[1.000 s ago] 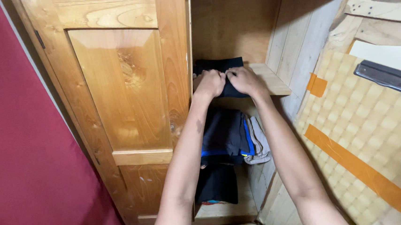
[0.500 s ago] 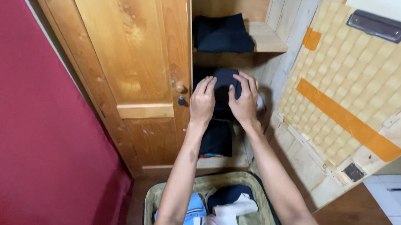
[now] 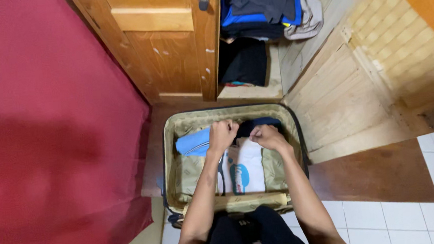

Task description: The person unpacks a suitcase by removing folded clothes one by one and placing them into an open wooden wardrobe. The person handles shirts, pants, and other garments, stacking them neatly on a shelf before closing the suitcase and the wardrobe.

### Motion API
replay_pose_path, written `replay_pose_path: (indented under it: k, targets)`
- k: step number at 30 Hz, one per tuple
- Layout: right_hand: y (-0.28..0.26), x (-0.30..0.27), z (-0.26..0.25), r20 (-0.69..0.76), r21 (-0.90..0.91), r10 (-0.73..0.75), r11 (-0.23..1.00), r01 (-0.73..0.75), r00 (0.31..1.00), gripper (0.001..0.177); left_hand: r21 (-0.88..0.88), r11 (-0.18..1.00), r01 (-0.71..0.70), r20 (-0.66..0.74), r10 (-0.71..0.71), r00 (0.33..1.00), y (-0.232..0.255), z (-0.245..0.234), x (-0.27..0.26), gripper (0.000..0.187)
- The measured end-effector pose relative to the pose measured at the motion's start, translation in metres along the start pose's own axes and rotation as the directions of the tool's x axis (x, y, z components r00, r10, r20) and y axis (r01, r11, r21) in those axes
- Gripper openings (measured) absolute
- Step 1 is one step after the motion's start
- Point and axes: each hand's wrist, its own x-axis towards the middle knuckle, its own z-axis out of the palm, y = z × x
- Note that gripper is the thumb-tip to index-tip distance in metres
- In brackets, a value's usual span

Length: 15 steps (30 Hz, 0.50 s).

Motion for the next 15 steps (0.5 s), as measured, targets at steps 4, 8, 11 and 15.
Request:
replay_pose_path:
  k: [4,8,11,15]
  targets:
    - [0.073,-0.005,0.060,0.106,-0.014,0.086,0.996,-0.085,0.991,0.044,0.198,0.959,0.204,0.301,-0.257,0.918,-0.073,0.038,-0.059,0.032]
    - [0.106,-0.015,0.092,0.176,-0.049,0.260,0.966,-0.256,0.949,0.054,0.459,0.795,0.397,0.369,-0.577,0.728,-0.126,0.069,-0.096,0.076]
    - [0.108,-0.018,0.109,0.303,0.101,0.450,0.861,-0.498,0.840,0.055,0.409,0.734,0.542,0.364,-0.676,0.640,-0.148,0.082,-0.111,0.110]
    - [0.107,-0.023,0.125,0.336,0.257,0.516,0.755,-0.604,0.788,0.060,0.331,0.758,0.562,0.287,-0.648,0.705,-0.164,0.081,-0.123,0.121]
